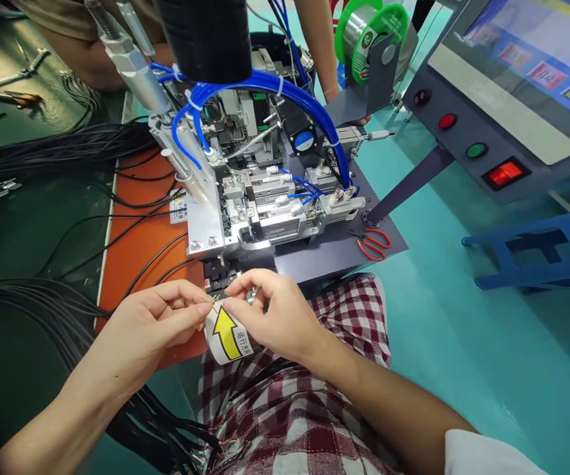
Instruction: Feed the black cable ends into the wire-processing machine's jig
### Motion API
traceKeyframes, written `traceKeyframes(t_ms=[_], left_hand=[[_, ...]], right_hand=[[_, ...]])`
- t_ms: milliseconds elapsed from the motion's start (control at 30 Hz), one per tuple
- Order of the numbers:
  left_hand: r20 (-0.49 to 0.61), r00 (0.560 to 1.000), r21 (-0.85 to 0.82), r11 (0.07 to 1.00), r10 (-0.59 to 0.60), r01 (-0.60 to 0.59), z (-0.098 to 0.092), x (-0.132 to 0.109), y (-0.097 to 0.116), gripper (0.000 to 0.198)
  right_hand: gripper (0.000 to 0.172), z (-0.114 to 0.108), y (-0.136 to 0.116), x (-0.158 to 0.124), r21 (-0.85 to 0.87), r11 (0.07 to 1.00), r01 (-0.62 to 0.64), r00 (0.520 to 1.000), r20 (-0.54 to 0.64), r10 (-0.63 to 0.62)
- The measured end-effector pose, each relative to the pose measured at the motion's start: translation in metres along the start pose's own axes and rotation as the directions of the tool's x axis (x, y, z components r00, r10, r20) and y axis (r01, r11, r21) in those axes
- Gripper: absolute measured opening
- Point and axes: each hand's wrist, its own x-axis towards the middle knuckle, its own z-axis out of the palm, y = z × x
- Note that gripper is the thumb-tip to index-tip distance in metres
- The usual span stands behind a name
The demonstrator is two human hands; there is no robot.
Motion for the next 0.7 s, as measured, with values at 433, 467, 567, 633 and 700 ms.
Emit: traceKeyframes(t_ms=[433, 467, 567, 633, 700], left_hand=[[0.025, 0.999, -0.081, 0.996, -0.045, 0.047, -0.003, 0.008, -0.001, 0.028], [0.027, 0.998, -0.083, 0.995, -0.050, 0.052, -0.003, 0.008, -0.001, 0.027], [0.036, 0.998, -0.083, 0.995, -0.059, 0.062, -0.001, 0.008, 0.000, 0.027], [0.033, 0.997, -0.083, 0.994, -0.064, 0.067, 0.001, 0.006, 0.001, 0.027], [0.037, 0.997, -0.085, 0.994, -0.070, 0.073, 0.002, 0.005, 0.000, 0.028]], right_hand=[[0.010, 0.013, 0.012, 0.001, 0.038, 0.998, 0.045, 0.999, 0.001, -0.045], [0.010, 0.012, 0.013, 0.001, 0.013, 0.998, 0.058, 0.998, -0.002, -0.058], [0.011, 0.008, 0.010, 0.003, -0.012, 0.999, 0.049, 0.999, 0.010, -0.049], [0.011, 0.006, 0.006, 0.006, -0.004, 0.999, 0.039, 0.999, 0.009, -0.039], [0.010, 0.006, 0.003, 0.009, 0.009, 0.999, 0.052, 0.999, -0.001, -0.052]])
